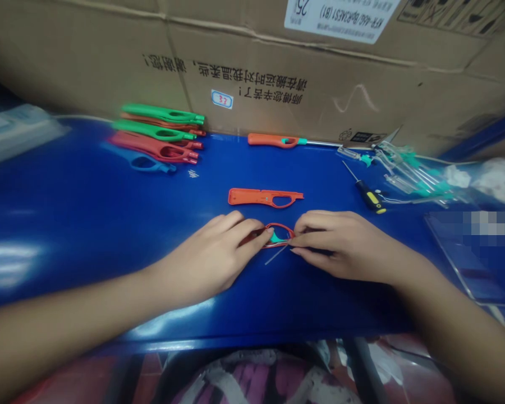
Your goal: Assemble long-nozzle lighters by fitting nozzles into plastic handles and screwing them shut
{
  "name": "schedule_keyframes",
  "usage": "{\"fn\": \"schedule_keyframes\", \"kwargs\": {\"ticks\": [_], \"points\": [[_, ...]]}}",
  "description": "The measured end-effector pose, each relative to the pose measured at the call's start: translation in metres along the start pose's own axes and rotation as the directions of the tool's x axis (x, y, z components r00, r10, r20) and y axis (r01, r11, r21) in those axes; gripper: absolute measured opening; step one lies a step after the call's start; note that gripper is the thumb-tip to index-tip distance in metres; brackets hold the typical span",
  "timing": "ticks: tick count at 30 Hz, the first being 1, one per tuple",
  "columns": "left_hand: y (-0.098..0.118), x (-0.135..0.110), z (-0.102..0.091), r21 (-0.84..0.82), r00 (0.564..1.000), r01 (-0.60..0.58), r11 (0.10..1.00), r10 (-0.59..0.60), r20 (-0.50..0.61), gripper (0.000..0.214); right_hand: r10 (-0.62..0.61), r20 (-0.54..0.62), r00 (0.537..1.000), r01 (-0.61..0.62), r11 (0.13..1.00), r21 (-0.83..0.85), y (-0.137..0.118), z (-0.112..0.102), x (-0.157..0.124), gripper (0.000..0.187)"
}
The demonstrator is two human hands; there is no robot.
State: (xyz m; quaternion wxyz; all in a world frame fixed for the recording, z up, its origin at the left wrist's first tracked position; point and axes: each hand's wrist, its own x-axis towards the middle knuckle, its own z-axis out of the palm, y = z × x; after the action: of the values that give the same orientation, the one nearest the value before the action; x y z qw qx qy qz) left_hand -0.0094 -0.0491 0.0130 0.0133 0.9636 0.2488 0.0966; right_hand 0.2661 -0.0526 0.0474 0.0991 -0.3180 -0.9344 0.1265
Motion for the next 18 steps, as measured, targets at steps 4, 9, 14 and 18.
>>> {"fn": "schedule_keyframes", "kwargs": {"ticks": [4, 9, 14, 18], "points": [[-0.001, -0.001, -0.001, -0.015, 0.999, -0.015, 1.0, 0.015, -0.031, 0.05, 0.012, -0.047, 0.999, -0.012, 1.0, 0.003, -0.002, 0.002, -0.001, 0.018], [-0.002, -0.001, 0.0, -0.039, 0.997, -0.036, 0.999, 0.034, -0.064, 0.049, 0.09, -0.143, 0.986, -0.094, 0.995, -0.021, -0.001, 0.009, 0.004, 0.014], [-0.002, -0.001, 0.0, -0.04, 0.996, -0.051, 0.998, 0.048, -0.081, 0.05, 0.117, -0.082, 0.99, -0.118, 0.993, 0.0, 0.0, 0.015, 0.009, 0.017], [-0.002, -0.001, -0.001, -0.037, 0.995, -0.048, 0.998, 0.045, -0.085, 0.052, 0.116, -0.082, 0.99, -0.117, 0.993, -0.013, -0.001, 0.017, 0.009, 0.018]]}}
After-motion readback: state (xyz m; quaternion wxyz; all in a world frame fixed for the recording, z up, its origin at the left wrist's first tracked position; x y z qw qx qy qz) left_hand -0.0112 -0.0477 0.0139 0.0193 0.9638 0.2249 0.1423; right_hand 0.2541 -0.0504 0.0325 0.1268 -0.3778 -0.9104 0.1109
